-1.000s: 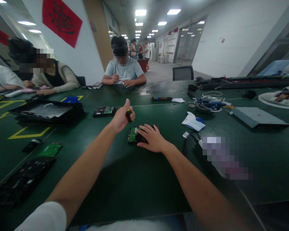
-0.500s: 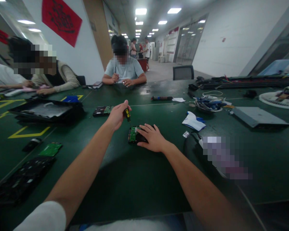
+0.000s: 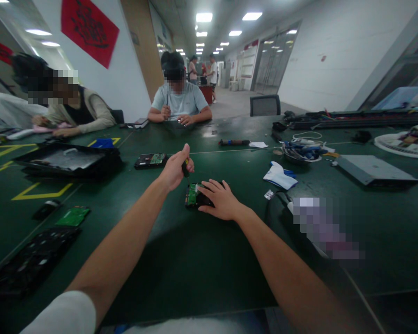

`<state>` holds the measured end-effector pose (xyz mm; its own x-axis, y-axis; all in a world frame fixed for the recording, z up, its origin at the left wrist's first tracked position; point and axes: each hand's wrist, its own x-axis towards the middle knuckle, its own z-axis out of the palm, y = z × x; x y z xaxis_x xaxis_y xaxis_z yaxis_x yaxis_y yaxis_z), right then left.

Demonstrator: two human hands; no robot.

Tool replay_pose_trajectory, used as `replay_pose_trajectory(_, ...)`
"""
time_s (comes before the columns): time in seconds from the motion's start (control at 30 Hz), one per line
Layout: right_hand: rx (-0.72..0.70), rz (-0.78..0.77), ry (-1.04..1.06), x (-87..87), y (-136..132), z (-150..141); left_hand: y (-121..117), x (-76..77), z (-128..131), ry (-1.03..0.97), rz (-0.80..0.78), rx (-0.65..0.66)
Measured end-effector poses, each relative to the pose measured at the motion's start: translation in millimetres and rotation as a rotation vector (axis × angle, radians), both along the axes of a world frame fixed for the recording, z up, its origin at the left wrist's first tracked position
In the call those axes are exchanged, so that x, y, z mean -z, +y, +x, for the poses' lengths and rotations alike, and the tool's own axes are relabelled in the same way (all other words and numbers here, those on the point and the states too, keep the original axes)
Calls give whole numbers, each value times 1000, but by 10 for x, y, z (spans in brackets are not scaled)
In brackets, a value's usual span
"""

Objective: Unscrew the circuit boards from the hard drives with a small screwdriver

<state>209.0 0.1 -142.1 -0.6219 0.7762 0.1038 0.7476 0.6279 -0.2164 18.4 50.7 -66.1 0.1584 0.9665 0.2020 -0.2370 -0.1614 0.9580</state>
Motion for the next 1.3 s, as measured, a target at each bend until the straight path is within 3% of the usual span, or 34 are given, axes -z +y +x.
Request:
replay_pose_trajectory(0.13, -1, 0, -1, -8, -7, -5, 14, 54, 17, 32, 74, -34)
replay_pose_trajectory(0.37, 10, -10, -1, -15, -9, -15, 49, 87, 35, -19, 39, -123)
replay_pose_trajectory(0.6, 6, -10, -3, -5, -7, -9, 27, 37, -35, -47, 23, 52)
replay_pose_trajectory(0.77, 10, -17, -2, -13, -9, -9, -25, -30, -72, -70, -92, 171)
replay_pose_trajectory(1.07, 3, -14, 2, -23, -11, -10, -50, 5, -1, -97, -70, 90)
replay_pose_trajectory(1.3, 5, -18, 7, -14, -7, -6, 30, 5, -120, -28, -47, 71)
